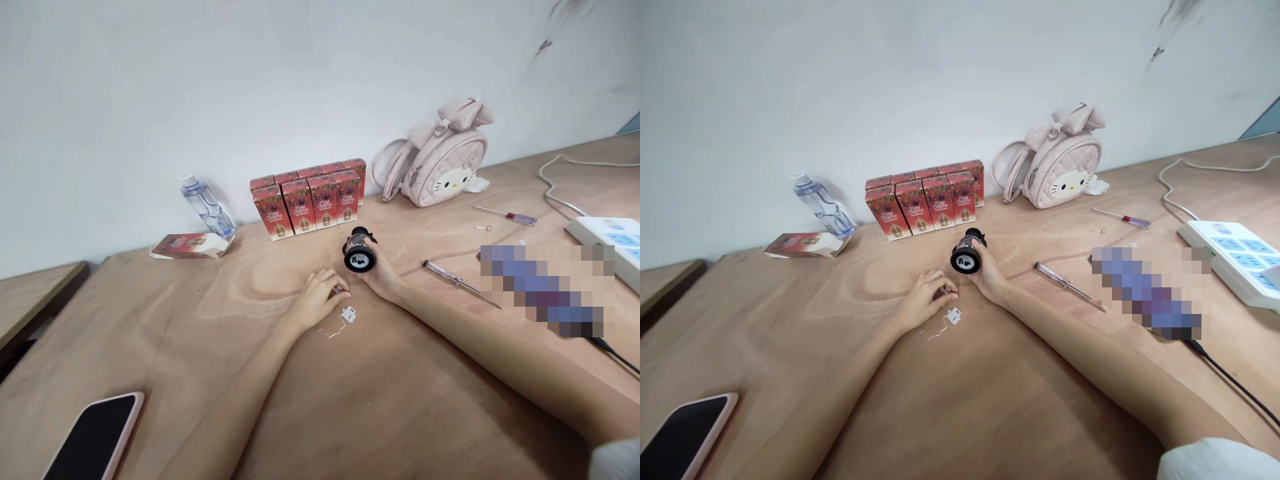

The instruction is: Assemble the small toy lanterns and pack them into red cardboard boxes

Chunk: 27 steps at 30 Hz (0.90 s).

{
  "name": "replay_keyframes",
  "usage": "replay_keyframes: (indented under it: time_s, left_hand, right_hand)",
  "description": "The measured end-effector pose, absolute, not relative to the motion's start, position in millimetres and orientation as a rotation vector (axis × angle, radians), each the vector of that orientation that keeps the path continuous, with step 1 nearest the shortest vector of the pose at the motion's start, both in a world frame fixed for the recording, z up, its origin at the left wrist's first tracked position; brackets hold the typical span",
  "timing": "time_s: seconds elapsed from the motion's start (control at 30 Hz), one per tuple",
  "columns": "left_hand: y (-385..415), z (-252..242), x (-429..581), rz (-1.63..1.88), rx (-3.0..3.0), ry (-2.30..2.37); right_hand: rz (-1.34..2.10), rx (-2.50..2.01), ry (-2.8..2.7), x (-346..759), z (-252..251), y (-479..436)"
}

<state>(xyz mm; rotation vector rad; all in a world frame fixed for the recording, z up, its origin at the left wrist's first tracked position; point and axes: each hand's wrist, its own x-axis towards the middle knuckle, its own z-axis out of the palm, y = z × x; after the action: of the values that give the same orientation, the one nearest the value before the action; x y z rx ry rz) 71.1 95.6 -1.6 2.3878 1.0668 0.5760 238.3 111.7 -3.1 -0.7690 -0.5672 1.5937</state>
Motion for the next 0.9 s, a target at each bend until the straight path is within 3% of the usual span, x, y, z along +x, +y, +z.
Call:
replay_keyframes:
  time_s: [0.23, 0.53, 0.9]
  left_hand:
    - [90, 2, 76, 0.445, 2.443, 1.134]
    - [90, -7, 76, 0.641, 2.371, 1.197]
    - [105, -12, 70, 1.208, 1.362, 1.017]
  right_hand:
    - [1.597, -0.723, -0.560, 239, -5, 112]
    - [1.603, -0.767, -0.537, 238, -2, 111]
    - [1.576, -0.814, -0.576, 237, -1, 112]
